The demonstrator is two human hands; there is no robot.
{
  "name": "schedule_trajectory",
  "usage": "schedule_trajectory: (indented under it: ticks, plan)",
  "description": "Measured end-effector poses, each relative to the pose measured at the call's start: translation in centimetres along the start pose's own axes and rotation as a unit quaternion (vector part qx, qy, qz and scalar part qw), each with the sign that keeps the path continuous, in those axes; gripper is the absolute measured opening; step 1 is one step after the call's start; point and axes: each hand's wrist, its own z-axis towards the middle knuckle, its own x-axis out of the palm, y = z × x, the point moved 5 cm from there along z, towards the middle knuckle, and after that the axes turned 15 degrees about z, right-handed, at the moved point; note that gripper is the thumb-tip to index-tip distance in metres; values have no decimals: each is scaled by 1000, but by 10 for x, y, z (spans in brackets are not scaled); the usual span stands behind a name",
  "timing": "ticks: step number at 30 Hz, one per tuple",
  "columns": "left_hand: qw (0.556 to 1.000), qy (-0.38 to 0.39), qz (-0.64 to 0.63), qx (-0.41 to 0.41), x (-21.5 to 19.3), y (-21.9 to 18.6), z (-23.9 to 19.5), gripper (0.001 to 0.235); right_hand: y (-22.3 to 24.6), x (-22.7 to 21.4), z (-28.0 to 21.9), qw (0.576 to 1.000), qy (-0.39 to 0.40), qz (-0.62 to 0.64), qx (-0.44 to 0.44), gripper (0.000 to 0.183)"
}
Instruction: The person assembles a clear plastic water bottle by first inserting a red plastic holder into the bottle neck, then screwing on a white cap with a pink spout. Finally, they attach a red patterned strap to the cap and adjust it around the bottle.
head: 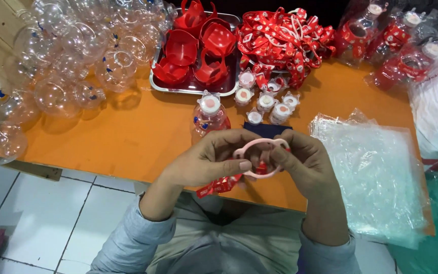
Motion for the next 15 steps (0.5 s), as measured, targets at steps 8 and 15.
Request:
schedule_trajectory:
  ticks: [8,15]
  plan:
    - [888,-291,340,108,5,-21,-25,33,15,-8,3,996,-75,50,6,21]
    - [911,-226,316,138,21,-21,-11,21,45,8,3,995,-95,20,3,23]
